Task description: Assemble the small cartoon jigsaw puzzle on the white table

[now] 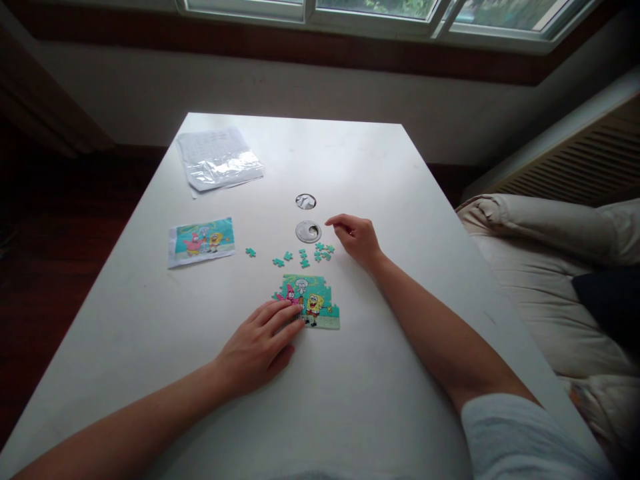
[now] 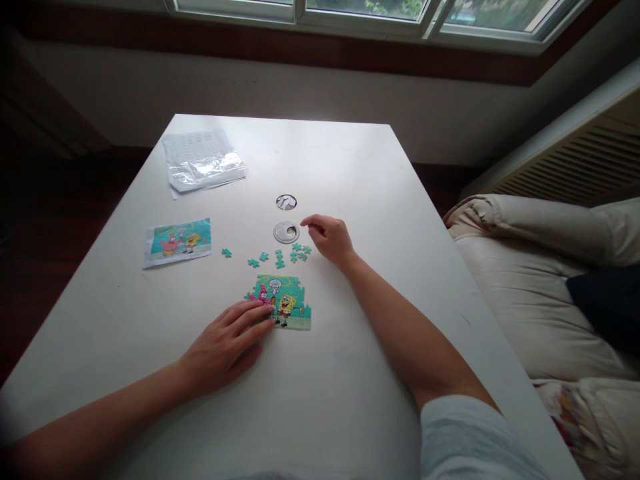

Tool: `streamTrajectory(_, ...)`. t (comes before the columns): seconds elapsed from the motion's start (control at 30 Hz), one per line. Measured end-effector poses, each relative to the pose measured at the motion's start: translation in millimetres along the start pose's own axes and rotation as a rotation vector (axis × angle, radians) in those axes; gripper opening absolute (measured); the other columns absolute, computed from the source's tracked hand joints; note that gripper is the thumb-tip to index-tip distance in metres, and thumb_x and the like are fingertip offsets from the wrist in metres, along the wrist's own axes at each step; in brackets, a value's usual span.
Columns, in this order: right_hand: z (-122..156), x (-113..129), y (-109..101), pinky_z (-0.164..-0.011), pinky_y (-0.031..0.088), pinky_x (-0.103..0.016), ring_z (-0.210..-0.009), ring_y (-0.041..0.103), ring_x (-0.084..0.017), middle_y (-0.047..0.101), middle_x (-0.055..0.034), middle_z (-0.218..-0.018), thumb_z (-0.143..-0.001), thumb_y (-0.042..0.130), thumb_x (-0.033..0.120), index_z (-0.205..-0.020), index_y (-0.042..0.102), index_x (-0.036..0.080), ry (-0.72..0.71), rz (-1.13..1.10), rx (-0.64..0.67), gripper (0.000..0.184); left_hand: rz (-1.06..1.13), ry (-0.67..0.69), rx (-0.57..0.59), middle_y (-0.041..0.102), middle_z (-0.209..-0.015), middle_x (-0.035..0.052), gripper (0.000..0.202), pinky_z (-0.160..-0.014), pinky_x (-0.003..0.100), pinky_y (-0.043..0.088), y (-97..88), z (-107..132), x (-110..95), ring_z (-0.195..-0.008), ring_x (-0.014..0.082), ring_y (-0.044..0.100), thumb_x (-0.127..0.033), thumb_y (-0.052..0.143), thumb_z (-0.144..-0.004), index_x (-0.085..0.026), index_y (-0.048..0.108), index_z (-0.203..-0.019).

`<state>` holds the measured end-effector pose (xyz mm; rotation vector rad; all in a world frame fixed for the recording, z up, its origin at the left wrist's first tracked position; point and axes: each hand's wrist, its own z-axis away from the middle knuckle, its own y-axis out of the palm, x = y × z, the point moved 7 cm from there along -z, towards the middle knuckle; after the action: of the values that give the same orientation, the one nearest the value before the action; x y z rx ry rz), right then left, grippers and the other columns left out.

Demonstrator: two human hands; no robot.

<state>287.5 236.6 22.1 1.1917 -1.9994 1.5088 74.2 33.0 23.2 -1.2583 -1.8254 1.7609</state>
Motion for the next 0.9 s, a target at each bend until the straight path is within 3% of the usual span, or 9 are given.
streamTrajectory(0.23,-3,-16,-4,-0.057,0.033,-0.027,-0.053,0.036,-0.011,0.045,0.0034,-0.055,-0.085,0.051,0.025,-0.095,0.077,0.017,0.086,0.030,0.005,0.029,0.016,-0.006,0.007,0.052,-0.148,0.0124,0.041,-0.116,0.052,0.042,0.5,0,0,-0.139,0.0296,0.044,-0.020,0.053,-0.095,-0.017,0.057,-0.135)
streamTrajectory(0.4,-3,-23,2,-0.061,0.036,-0.027,-0.057,0.043,-0.013,0.057,0.0009,-0.063,-0.084,0.051,0.024,-0.098,0.076,0.017,0.098,0.046,0.066,0.030,0.028,-0.014,0.015,0.051,-0.149,0.0119,0.041,-0.116,0.052,0.041,1.0,0,1,-0.139,0.0299,0.043,-0.021,0.052,-0.096,-0.018,0.056,-0.136)
streamTrajectory(0.63,-5,-20,10,-0.068,0.040,-0.028,-0.067,0.052,-0.014,0.068,-0.0036,-0.081,-0.084,0.053,0.021,-0.098,0.076,0.017,0.008,0.070,0.113,0.027,0.015,-0.010,0.015,0.051,-0.149,0.0118,0.040,-0.116,0.052,0.042,1.5,0,0,-0.138,0.0298,0.043,-0.021,0.052,-0.096,-0.017,0.056,-0.136)
streamTrajectory(0.9,-5,-13,4,-0.069,0.041,-0.027,-0.070,0.052,-0.013,0.063,-0.0027,-0.083,-0.085,0.060,0.031,-0.101,0.072,0.018,0.006,-0.032,0.481,0.024,0.008,-0.010,0.007,0.051,-0.149,0.0119,0.040,-0.115,0.051,0.043,0.2,-1,0,-0.138,0.0299,0.044,-0.021,0.052,-0.096,-0.017,0.057,-0.135)
